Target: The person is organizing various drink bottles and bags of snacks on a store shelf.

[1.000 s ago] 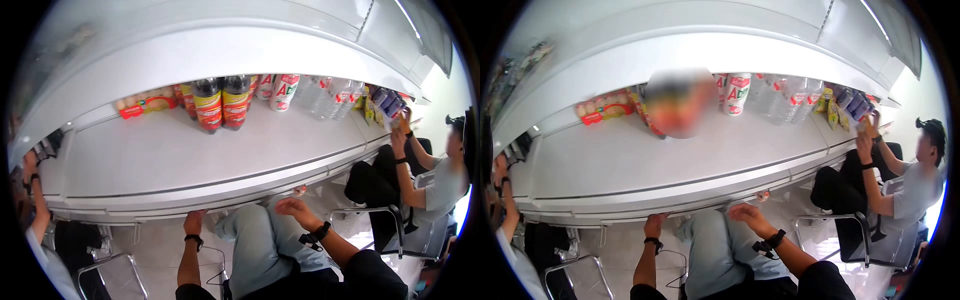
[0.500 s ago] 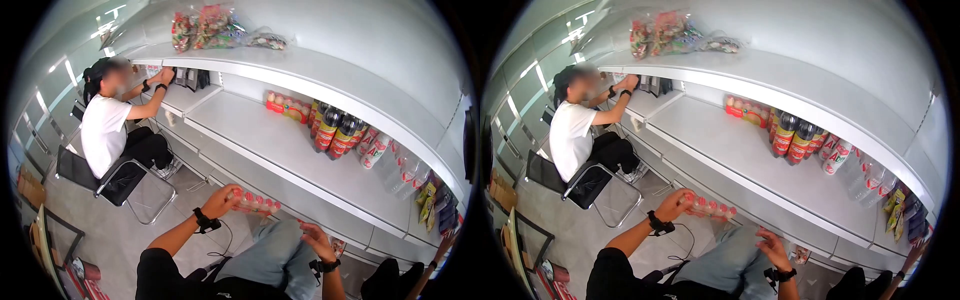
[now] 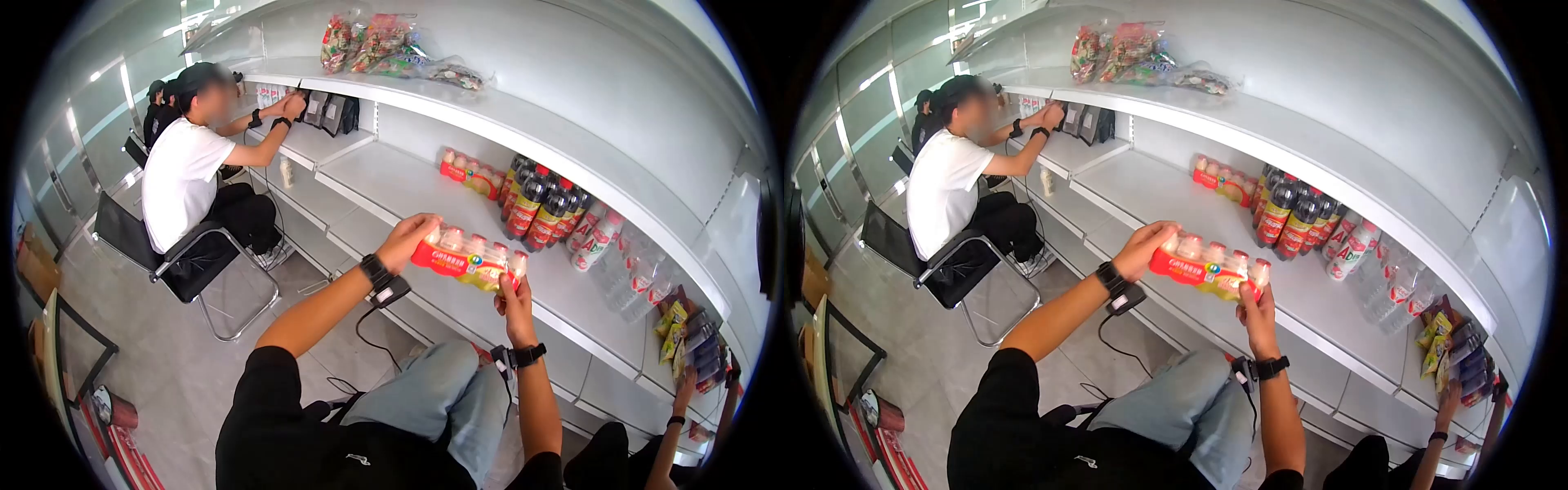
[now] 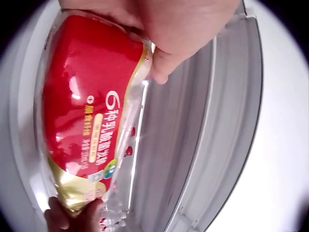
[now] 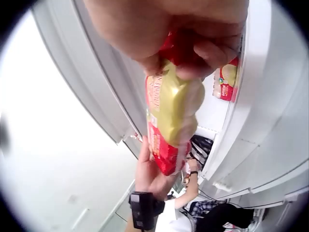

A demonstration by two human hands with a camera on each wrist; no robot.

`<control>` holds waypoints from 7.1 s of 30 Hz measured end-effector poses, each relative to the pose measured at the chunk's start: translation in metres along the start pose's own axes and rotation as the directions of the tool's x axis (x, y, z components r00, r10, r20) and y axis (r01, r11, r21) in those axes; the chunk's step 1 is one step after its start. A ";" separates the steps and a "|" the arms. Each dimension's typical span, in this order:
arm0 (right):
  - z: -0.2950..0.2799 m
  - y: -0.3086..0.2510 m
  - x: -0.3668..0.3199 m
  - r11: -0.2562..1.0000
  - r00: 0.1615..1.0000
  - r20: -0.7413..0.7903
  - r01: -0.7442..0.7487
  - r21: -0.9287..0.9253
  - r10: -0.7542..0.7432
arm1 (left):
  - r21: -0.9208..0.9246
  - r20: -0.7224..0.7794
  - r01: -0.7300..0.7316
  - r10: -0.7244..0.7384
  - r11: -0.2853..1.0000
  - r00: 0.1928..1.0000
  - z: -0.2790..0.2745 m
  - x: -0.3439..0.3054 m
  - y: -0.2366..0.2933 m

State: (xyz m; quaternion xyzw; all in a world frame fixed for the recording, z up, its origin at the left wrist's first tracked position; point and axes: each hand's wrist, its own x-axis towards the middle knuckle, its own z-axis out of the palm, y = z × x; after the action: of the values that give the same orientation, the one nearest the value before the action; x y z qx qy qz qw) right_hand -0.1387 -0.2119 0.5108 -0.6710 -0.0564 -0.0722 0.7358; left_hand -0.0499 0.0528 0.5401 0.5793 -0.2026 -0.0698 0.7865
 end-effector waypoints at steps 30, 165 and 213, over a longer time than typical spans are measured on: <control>-0.006 0.112 0.160 0.858 0.802 -0.413 0.223 -0.464 -0.432 | 0.275 0.074 -0.161 0.146 0.948 0.987 -0.102 0.130 -0.093; -0.304 0.479 -0.151 0.563 0.686 -0.692 -0.671 -0.484 0.223 | 0.753 0.473 0.439 -0.867 0.491 0.160 0.321 -0.059 -0.423; -0.192 0.093 -0.134 0.959 0.889 -0.430 -0.242 -0.146 0.159 | 0.389 0.414 0.384 -0.531 0.838 0.739 0.106 -0.050 -0.151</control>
State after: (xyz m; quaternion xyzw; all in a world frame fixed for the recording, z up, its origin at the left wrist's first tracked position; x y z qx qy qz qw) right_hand -0.2565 -0.3905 0.3774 -0.7115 0.1782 -0.1413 0.6649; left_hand -0.1189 -0.0715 0.4128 0.6764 -0.2592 -0.3829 0.5733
